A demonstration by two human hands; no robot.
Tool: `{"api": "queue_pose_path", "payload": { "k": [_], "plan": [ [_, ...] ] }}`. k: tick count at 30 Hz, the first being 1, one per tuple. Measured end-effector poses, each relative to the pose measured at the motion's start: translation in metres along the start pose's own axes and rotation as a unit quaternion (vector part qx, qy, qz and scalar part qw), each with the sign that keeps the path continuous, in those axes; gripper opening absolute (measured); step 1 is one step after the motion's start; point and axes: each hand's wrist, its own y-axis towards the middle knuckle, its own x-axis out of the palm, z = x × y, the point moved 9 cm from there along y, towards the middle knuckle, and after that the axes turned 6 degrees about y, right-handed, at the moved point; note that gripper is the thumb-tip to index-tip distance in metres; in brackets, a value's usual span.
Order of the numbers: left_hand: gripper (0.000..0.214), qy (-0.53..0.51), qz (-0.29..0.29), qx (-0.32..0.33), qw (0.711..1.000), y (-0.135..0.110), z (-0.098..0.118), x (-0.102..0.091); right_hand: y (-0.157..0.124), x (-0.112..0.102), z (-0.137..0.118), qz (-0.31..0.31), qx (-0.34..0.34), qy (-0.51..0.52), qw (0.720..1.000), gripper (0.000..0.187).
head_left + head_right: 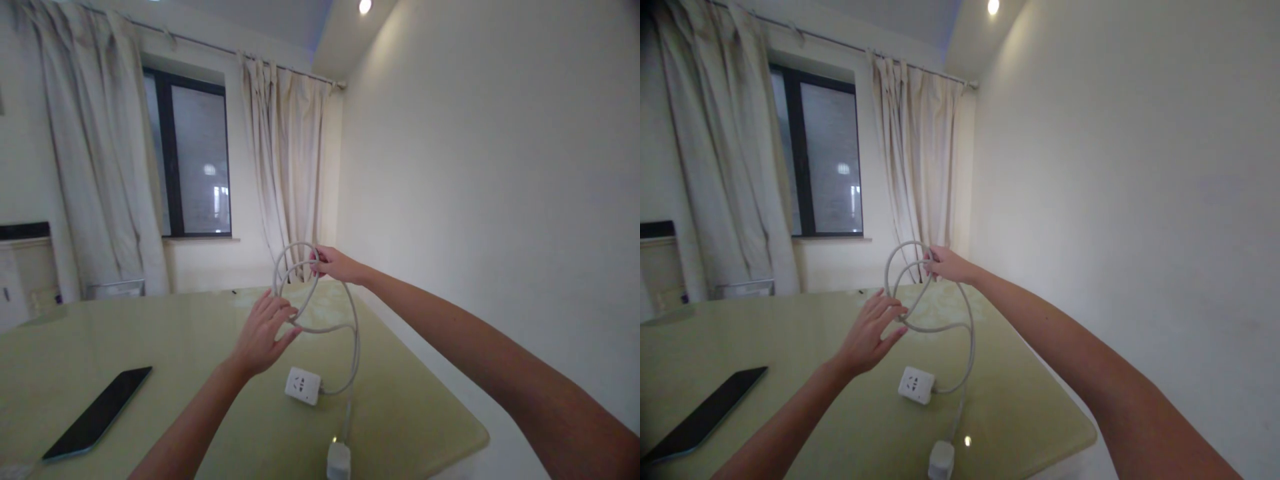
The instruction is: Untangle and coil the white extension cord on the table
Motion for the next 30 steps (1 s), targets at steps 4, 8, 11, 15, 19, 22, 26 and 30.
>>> {"api": "queue_pose_path", "payload": {
  "k": [4,8,11,15,19,22,26,30],
  "plan": [
    [0.05,-0.103,0.192,-0.144,0.965,0.013,-0.024,-0.021,0.002,-0.002,-0.038,0.0,-0.021,0.103,0.994,0.028],
    [0.063,-0.342,0.129,-0.264,0.893,0.036,-0.035,0.009,0.012,0.007,-0.065,-0.028,-0.036,0.097,0.994,0.033],
    [0.052,-0.373,0.112,-0.285,0.876,0.044,-0.032,0.006,0.017,-0.001,-0.065,-0.021,-0.041,0.05,0.998,0.036],
    [0.049,-0.393,0.107,-0.285,0.868,0.047,-0.022,-0.008,0.018,-0.026,-0.051,0.036,-0.028,0.013,0.999,0.044],
    [0.042,-0.489,0.067,-0.228,0.84,0.063,0.015,-0.012,0.016,-0.043,-0.037,0.125,-0.005,-0.026,0.992,0.042],
    [0.038,-0.518,0.05,-0.214,0.827,0.075,0.04,-0.017,0.016,-0.032,-0.019,0.11,0.059,-0.05,0.991,0.02],
    [0.033,-0.401,0.055,-0.208,0.891,0.08,0.043,-0.028,0.011,-0.023,0.002,0.09,0.121,-0.082,0.985,0.015],
    [0.052,-0.181,0.068,-0.189,0.963,0.072,0.021,-0.038,0.009,-0.036,-0.001,0.124,0.099,-0.124,0.98,0.019]
  ]
}}
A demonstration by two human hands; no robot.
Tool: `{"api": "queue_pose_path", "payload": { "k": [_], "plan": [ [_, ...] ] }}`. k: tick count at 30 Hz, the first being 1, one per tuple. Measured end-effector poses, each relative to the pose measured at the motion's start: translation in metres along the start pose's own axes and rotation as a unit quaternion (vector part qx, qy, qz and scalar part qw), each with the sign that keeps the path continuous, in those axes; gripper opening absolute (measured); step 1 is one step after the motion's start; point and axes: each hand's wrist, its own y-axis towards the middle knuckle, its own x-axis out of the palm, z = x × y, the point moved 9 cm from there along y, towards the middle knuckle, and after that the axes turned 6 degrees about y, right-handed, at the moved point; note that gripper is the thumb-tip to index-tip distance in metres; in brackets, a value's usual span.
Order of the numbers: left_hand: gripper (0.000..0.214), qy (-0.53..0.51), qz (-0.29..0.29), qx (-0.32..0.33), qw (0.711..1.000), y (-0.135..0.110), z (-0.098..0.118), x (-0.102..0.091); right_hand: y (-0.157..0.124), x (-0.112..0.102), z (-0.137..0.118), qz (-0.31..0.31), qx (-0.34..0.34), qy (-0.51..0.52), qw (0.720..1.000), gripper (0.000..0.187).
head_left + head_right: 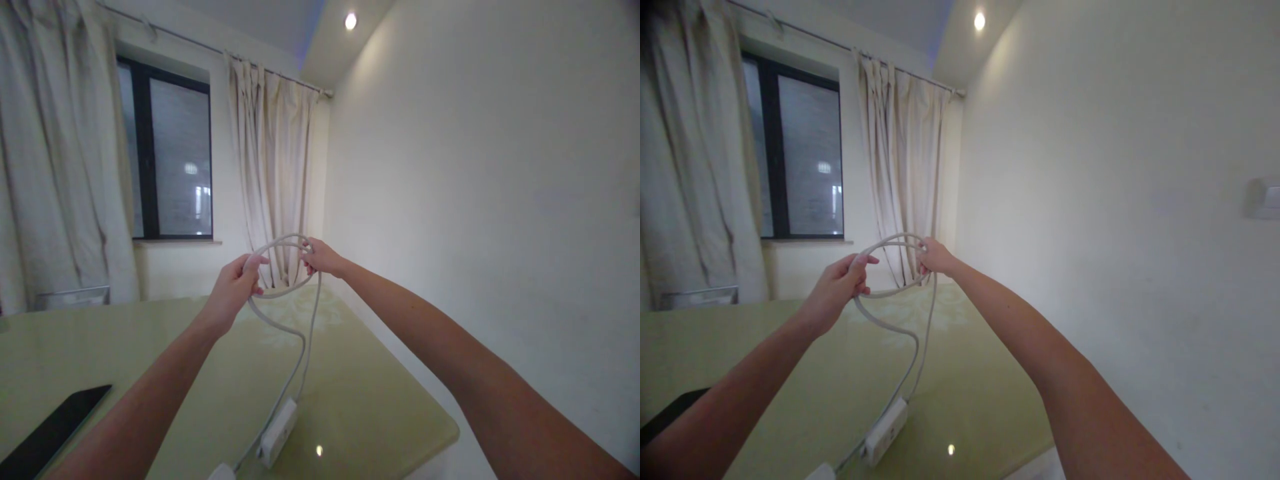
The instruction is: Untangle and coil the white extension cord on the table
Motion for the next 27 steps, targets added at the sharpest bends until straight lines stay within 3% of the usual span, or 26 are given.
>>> {"api": "queue_pose_path", "payload": {
  "k": [2,4,7,10,14,17,21,24,27],
  "plan": [
    [0.058,0.052,0.012,0.006,0.999,0.0,-0.016,-0.008,0.0,-0.012,-0.012,0.041,-0.034,-0.062,0.997,0.025],
    [0.062,0.077,0.011,-0.001,0.997,0.002,-0.032,-0.012,-0.001,-0.022,-0.033,0.087,-0.084,-0.185,0.975,0.029],
    [0.062,0.103,0.021,-0.01,0.994,0.006,-0.046,-0.018,-0.005,-0.029,-0.074,0.141,-0.164,-0.378,0.9,0.029],
    [0.056,0.126,0.043,-0.008,0.991,0.006,-0.042,-0.021,-0.005,-0.031,-0.1,0.147,-0.199,-0.472,0.846,0.031],
    [0.046,0.12,0.021,-0.025,0.992,-0.006,-0.03,-0.016,-0.002,-0.037,-0.105,0.142,-0.191,-0.511,0.826,0.03],
    [0.041,0.07,0.022,-0.057,0.996,-0.017,-0.037,-0.011,-0.005,-0.033,-0.092,0.135,-0.181,-0.507,0.832,0.027],
    [0.044,-0.045,0.056,-0.104,0.992,-0.026,-0.062,-0.004,-0.01,-0.022,-0.068,0.144,-0.155,-0.443,0.871,0.025],
    [0.05,-0.138,0.094,-0.114,0.979,-0.024,-0.075,-0.001,-0.013,-0.013,-0.051,0.135,-0.147,-0.328,0.923,0.033],
    [0.051,-0.23,0.119,-0.119,0.959,-0.018,-0.079,-0.004,-0.018,0.003,-0.041,0.056,-0.188,-0.142,0.97,0.044]
  ]
}}
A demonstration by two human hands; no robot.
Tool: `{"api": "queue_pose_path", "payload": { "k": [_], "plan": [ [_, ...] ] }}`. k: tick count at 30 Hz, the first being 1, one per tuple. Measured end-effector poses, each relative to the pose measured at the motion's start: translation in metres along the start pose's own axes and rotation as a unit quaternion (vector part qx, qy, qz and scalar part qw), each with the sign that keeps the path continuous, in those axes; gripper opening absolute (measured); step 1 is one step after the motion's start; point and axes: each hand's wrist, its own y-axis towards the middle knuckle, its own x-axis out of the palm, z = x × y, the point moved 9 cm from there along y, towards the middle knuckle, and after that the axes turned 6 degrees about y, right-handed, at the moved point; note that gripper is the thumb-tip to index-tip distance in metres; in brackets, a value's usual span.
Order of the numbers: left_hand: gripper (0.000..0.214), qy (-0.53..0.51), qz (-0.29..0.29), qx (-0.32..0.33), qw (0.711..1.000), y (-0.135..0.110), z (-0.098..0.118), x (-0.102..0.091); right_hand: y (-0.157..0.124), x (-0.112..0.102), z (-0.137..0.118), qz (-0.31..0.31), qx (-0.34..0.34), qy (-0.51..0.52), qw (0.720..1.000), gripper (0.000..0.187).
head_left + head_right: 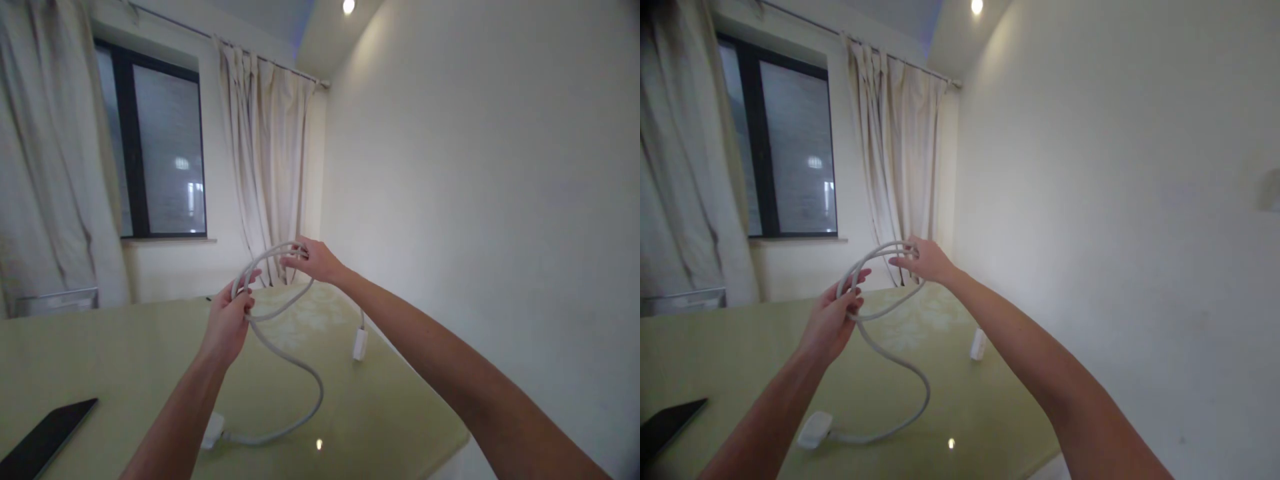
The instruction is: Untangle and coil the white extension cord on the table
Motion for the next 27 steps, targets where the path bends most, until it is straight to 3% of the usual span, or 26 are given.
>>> {"api": "queue_pose_path", "payload": {
  "k": [3,6,8,9,11,14,16,19,22,25,27],
  "plan": [
    [0.049,-0.081,-0.015,-0.035,0.996,0.004,0.0,0.0,-0.011,0.013,0.014,-0.009,0.02,0.222,0.975,0.05],
    [0.048,-0.075,-0.076,-0.091,0.99,0.0,-0.011,0.007,-0.026,0.016,0.058,0.14,0.112,0.402,0.898,0.048],
    [0.042,-0.028,-0.109,-0.127,0.985,-0.005,-0.026,0.01,-0.042,0.025,0.09,0.243,0.175,0.446,0.843,0.041],
    [0.037,-0.003,-0.11,-0.129,0.986,-0.006,-0.032,0.009,-0.05,0.032,0.101,0.271,0.197,0.433,0.837,0.037],
    [0.031,0.046,-0.077,-0.096,0.991,-0.004,-0.038,0.001,-0.064,0.04,0.105,0.298,0.195,0.335,0.872,0.028],
    [0.029,0.155,-0.042,-0.027,0.987,0.0,-0.033,-0.008,-0.077,0.046,0.062,0.296,0.072,0.082,0.949,0.026],
    [0.029,0.219,-0.056,-0.012,0.974,0.001,-0.027,-0.005,-0.077,0.07,0.023,0.199,-0.03,-0.048,0.978,0.023],
    [0.033,0.213,-0.068,-0.045,0.974,-0.001,-0.026,-0.004,-0.077,0.103,-0.006,0.072,-0.108,-0.085,0.988,0.02],
    [0.043,0.109,-0.073,-0.131,0.983,-0.004,-0.038,-0.008,-0.072,0.095,0.014,0.095,-0.069,-0.022,0.993,0.022],
    [0.046,0.03,-0.097,-0.192,0.976,-0.003,-0.054,-0.011,-0.071,0.066,0.062,0.169,0.013,0.025,0.985,0.022],
    [0.045,0.023,-0.108,-0.202,0.973,0.0,-0.062,-0.013,-0.077,0.047,0.092,0.209,0.087,-0.001,0.974,0.023]
  ]
}}
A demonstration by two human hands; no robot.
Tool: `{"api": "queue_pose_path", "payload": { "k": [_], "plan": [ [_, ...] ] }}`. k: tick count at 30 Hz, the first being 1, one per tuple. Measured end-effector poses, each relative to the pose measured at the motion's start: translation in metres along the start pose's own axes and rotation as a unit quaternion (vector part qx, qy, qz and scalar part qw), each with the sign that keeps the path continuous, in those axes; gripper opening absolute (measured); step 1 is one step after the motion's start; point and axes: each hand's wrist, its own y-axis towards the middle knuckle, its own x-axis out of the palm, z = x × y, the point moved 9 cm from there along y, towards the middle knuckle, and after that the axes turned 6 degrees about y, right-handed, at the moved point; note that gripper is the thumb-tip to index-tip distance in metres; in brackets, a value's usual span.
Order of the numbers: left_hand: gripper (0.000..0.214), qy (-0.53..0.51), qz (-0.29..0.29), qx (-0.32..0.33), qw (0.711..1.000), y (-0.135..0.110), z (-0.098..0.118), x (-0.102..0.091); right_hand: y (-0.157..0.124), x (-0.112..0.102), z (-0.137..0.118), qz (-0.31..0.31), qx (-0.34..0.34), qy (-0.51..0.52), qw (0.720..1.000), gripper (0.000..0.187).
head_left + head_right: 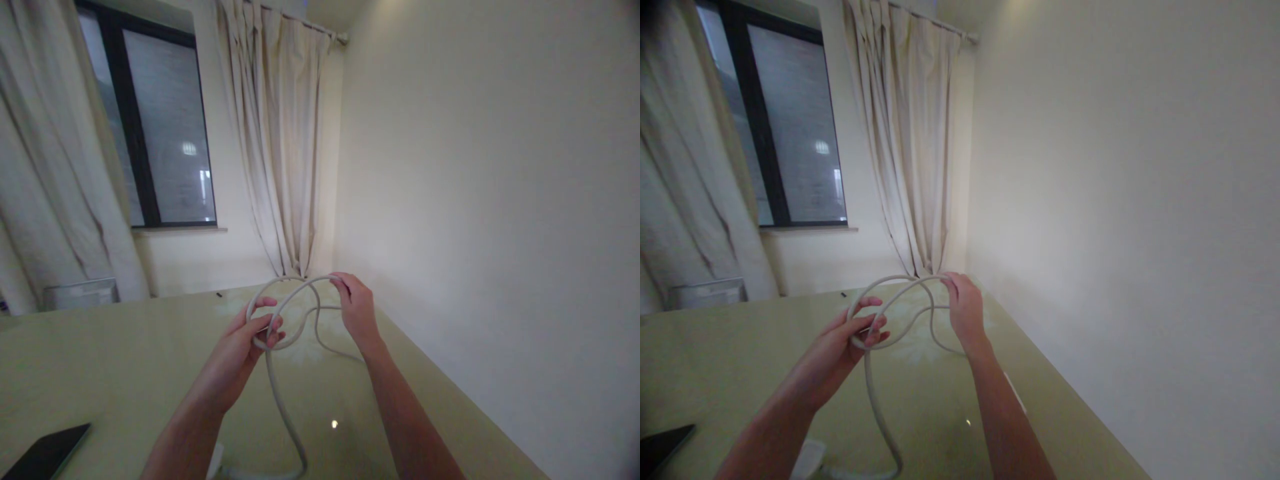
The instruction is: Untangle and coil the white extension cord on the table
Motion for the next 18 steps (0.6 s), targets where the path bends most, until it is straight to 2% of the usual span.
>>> {"api": "queue_pose_path", "payload": {
  "k": [2,3,5,7,9,10,12,14,15,16,18],
  "plan": [
    [0.04,0.008,0.012,0.001,1.0,0.005,-0.005,-0.002,0.001,-0.009,0.01,0.004,0.038,-0.076,0.996,0.024],
    [0.038,0.011,0.028,0.009,1.0,0.006,-0.007,-0.003,0.0,-0.007,0.005,-0.013,0.033,-0.111,0.993,0.024],
    [0.032,0.025,0.072,0.038,0.996,0.005,-0.005,-0.004,-0.008,0.008,-0.022,-0.066,-0.016,-0.15,0.986,0.023],
    [0.032,0.06,0.1,0.068,0.991,0.0,-0.001,-0.001,-0.02,0.031,-0.058,-0.125,-0.088,-0.141,0.978,0.023],
    [0.034,0.111,0.098,0.082,0.986,-0.005,0.004,0.001,-0.03,0.048,-0.084,-0.174,-0.15,-0.106,0.967,0.02],
    [0.034,0.132,0.088,0.083,0.984,-0.006,0.006,0.001,-0.031,0.05,-0.087,-0.18,-0.162,-0.08,0.967,0.019],
    [0.036,0.16,0.069,0.081,0.981,-0.003,0.009,-0.006,-0.022,0.033,-0.072,-0.135,-0.136,-0.021,0.981,0.022],
    [0.034,0.178,0.082,0.084,0.977,0.004,0.012,-0.023,-0.007,-0.005,-0.032,-0.03,-0.053,0.019,0.998,0.026],
    [0.032,0.181,0.1,0.088,0.974,0.008,0.013,-0.032,-0.001,-0.024,-0.01,0.021,-0.004,0.013,1.0,0.027],
    [0.031,0.18,0.122,0.093,0.971,0.011,0.013,-0.04,0.002,-0.038,0.009,0.046,0.04,-0.011,0.998,0.027],
    [0.029,0.168,0.149,0.101,0.969,0.015,0.011,-0.045,0.005,-0.051,0.023,0.05,0.074,-0.075,0.993,0.025]
  ]
}}
